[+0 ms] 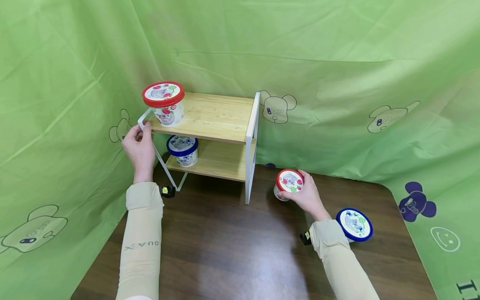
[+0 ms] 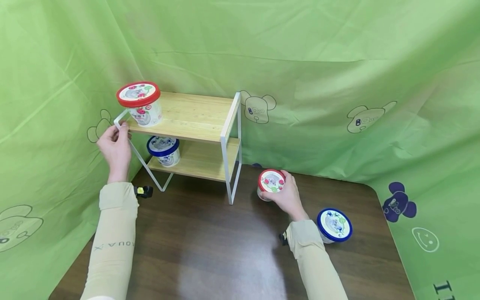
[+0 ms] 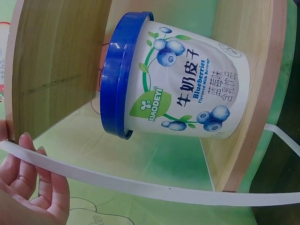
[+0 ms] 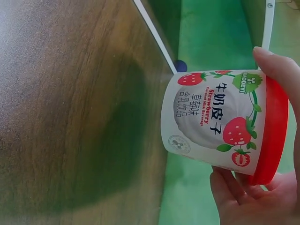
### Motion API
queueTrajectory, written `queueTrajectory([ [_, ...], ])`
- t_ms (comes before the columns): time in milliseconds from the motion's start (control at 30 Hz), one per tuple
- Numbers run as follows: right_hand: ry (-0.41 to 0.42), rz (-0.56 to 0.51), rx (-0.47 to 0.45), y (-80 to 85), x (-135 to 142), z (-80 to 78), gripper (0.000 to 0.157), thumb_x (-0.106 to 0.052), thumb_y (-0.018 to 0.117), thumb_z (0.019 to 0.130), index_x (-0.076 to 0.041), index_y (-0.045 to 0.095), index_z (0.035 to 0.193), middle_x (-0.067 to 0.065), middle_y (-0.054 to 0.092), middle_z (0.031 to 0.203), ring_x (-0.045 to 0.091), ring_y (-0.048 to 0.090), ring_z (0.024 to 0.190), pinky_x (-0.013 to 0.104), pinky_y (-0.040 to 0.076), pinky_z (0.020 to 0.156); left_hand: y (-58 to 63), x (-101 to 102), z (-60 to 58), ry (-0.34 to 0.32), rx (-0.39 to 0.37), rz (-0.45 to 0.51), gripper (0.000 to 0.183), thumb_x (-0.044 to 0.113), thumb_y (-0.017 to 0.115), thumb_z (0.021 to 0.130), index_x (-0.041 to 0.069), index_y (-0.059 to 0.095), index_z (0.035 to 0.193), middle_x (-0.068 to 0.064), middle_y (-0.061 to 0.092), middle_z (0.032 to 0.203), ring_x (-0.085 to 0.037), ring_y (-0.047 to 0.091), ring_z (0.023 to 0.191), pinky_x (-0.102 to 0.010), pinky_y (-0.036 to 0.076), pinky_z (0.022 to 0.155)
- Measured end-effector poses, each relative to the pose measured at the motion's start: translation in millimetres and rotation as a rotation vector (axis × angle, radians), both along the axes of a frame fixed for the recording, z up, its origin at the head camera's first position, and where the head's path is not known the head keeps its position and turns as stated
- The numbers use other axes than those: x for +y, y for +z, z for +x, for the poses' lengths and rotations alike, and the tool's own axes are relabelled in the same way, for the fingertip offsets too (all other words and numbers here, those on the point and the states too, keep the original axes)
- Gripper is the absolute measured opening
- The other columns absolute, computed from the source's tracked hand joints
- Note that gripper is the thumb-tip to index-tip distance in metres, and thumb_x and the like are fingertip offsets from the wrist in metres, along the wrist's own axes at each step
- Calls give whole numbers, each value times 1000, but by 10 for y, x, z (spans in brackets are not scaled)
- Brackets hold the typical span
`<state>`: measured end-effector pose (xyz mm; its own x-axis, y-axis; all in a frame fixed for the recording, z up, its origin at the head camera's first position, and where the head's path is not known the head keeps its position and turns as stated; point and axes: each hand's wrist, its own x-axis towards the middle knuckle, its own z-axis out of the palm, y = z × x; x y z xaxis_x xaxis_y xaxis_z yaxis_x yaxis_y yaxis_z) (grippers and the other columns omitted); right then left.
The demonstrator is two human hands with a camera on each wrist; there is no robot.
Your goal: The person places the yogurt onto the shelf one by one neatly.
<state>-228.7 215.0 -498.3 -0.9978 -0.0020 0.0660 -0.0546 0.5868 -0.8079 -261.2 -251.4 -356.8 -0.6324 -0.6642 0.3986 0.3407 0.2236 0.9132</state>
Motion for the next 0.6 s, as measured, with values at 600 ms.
queueTrajectory([
  [600, -69, -25, 68, 115, -83, 19, 107, -39, 98, 64, 1, 38, 143, 18, 48, 127, 32, 49, 113, 44, 41, 95, -9, -2, -3, 1, 9, -2, 20, 18, 70, 98, 4, 77, 110, 5, 68, 79, -7, 59, 70, -20, 46, 67],
])
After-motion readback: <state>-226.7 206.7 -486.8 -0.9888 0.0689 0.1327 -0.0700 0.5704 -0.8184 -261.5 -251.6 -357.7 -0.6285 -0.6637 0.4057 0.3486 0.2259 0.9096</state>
